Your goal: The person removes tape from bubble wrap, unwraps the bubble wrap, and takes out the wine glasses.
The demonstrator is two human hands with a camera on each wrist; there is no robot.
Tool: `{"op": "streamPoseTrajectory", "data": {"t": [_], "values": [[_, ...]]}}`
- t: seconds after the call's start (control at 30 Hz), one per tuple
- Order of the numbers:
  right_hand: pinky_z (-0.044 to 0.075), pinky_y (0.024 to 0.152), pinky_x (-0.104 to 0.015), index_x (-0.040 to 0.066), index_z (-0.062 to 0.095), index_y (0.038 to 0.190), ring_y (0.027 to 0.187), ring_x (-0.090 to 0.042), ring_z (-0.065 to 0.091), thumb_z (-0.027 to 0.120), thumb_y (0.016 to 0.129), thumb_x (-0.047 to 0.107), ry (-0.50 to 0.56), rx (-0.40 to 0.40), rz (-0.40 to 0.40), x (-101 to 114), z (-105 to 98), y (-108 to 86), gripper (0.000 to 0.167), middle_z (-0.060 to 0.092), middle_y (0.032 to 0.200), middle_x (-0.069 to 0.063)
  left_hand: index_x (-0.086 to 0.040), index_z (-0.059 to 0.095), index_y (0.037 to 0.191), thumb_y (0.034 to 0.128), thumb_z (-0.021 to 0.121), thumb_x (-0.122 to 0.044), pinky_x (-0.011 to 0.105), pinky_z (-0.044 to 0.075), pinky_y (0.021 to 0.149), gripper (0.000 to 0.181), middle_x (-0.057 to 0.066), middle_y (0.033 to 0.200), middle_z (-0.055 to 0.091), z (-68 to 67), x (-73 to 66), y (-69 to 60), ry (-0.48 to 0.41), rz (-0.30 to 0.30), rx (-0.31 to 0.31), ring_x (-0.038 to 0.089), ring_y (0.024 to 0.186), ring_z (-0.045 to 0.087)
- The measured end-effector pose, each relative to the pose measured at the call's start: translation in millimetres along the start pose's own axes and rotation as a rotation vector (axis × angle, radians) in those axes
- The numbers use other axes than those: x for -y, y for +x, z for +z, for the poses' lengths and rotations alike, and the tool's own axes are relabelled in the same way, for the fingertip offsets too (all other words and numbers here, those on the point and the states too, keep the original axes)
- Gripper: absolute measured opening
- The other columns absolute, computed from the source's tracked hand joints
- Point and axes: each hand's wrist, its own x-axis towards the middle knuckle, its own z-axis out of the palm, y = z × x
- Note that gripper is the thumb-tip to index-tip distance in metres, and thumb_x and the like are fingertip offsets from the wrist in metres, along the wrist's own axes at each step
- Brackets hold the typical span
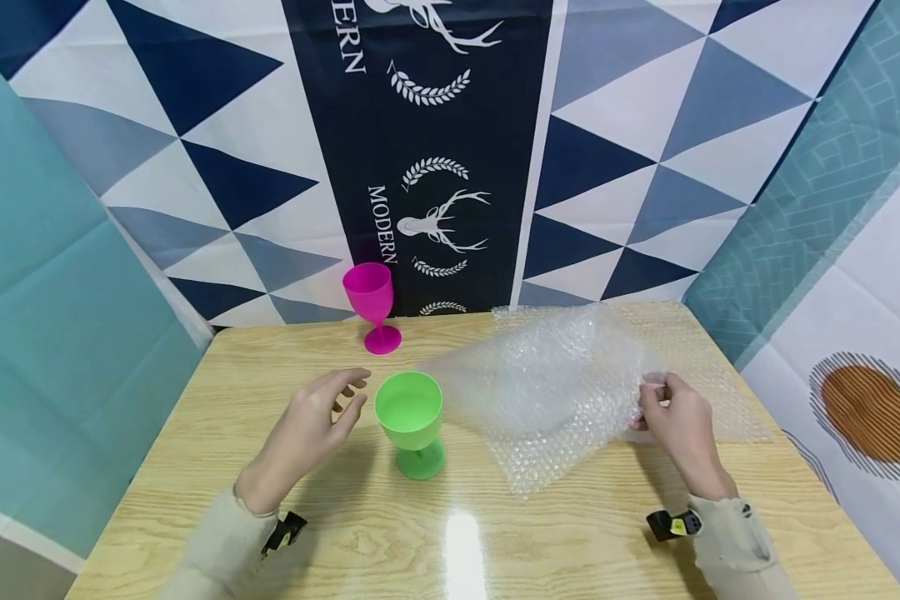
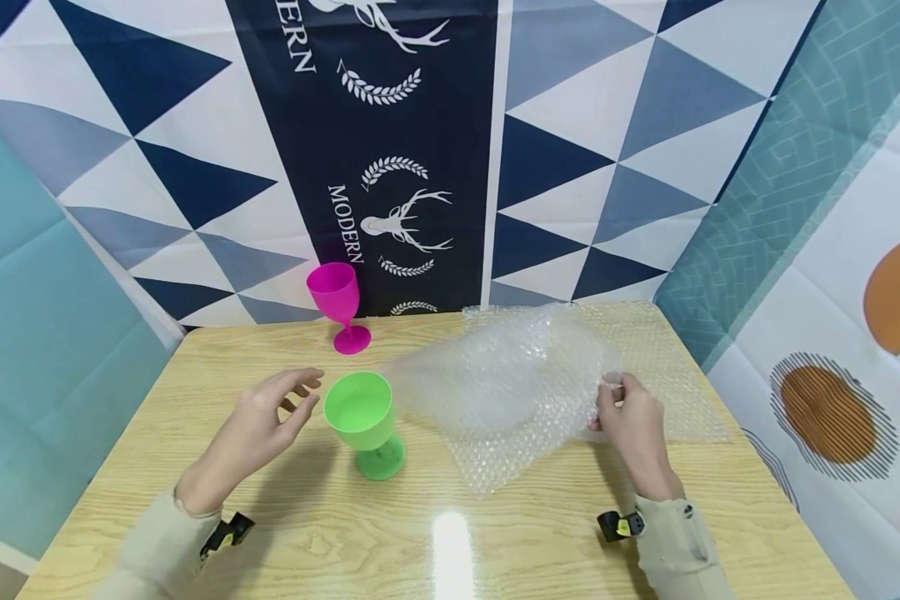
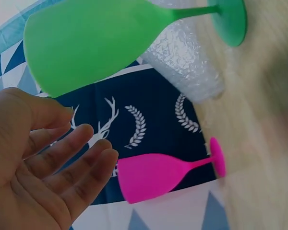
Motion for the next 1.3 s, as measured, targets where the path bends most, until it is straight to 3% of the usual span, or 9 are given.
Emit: {"op": "streamPoseTrajectory", "data": {"t": [0.27,0.5,0.7,0.87,1.03,1.17,1.23,1.3], "values": [[0.055,0.047,-0.021,-0.017,0.054,0.127,0.055,-0.019,0.069,0.049,0.104,0.011,-0.055,0.073,0.059,-12,1,-2.2,0.036,0.070,0.082,-0.021,0.000,0.064,0.130,0.0901,0.074,0.000,0.034,0.064,0.070,0.041,0.014,0.109,0.073,18.8,1.9,-9.4,-0.077,-0.041,0.040,0.024,0.092,0.071],[0.052,0.048,-0.024,-0.015,0.056,0.126,0.058,-0.017,0.067,0.051,0.103,0.015,-0.113,0.103,0.104,-19,4,-0.2,0.037,0.071,0.080,-0.016,0.001,0.062,0.132,0.0873,0.075,0.002,0.028,0.064,0.072,0.047,0.014,0.111,0.072,31.4,3.4,-18.2,-0.170,-0.102,0.047,0.024,0.095,0.071],[0.046,0.050,-0.025,-0.017,0.056,0.125,0.063,-0.014,0.059,0.055,0.102,0.017,-0.161,0.129,0.104,-24,5,1.7,0.041,0.070,0.087,-0.021,0.000,0.060,0.134,0.0873,0.073,0.006,0.028,0.063,0.080,0.049,0.014,0.120,0.070,44.2,3.5,-26.3,-0.315,-0.187,0.077,0.026,0.101,0.071],[0.048,0.055,-0.027,-0.019,0.050,0.131,0.069,-0.020,0.062,0.057,0.101,0.018,-0.177,0.143,0.105,-28,4,2.7,0.048,0.069,0.094,-0.026,0.000,0.059,0.134,0.0864,0.071,0.009,0.029,0.063,0.086,0.050,0.018,0.124,0.069,55.7,4.3,-31.1,-0.464,-0.292,0.097,0.032,0.106,0.071],[0.056,0.073,-0.050,-0.018,0.039,0.142,0.100,-0.047,0.060,0.062,0.098,0.014,-0.183,0.124,0.104,-24,3,3.9,0.060,0.056,0.119,-0.039,0.000,0.059,0.135,0.0859,0.071,0.009,0.029,0.062,0.088,0.051,0.019,0.127,0.068,63.5,3.6,-32.0,-0.532,-0.371,0.103,0.034,0.109,0.071],[0.034,0.102,-0.070,-0.018,0.039,0.143,0.123,-0.061,0.040,0.066,0.093,0.007,-0.187,0.062,0.053,-17,4,6.2,0.062,0.045,0.132,-0.046,-0.002,0.057,0.140,0.0849,0.073,0.009,0.029,0.062,0.089,0.058,0.018,0.128,0.067,68.6,1.6,-32.4,-0.565,-0.400,0.120,0.034,0.110,0.070],[0.026,0.106,-0.073,-0.020,0.043,0.139,0.126,-0.062,0.036,0.068,0.091,0.002,-0.187,0.028,-0.012,-12,5,6.4,0.058,0.044,0.132,-0.047,-0.002,0.055,0.143,0.0851,0.073,0.008,0.029,0.062,0.090,0.062,0.018,0.129,0.066,70.4,1.5,-33.1,-0.585,-0.416,0.138,0.034,0.111,0.070],[0.028,0.106,-0.072,-0.020,0.049,0.133,0.124,-0.061,0.040,0.070,0.089,-0.002,-0.196,0.005,-0.099,-7,7,6.6,0.052,0.048,0.129,-0.046,-0.002,0.054,0.144,0.0853,0.073,0.008,0.029,0.061,0.091,0.063,0.019,0.128,0.066,72.0,1.8,-33.6,-0.601,-0.422,0.151,0.034,0.111,0.069]]}}
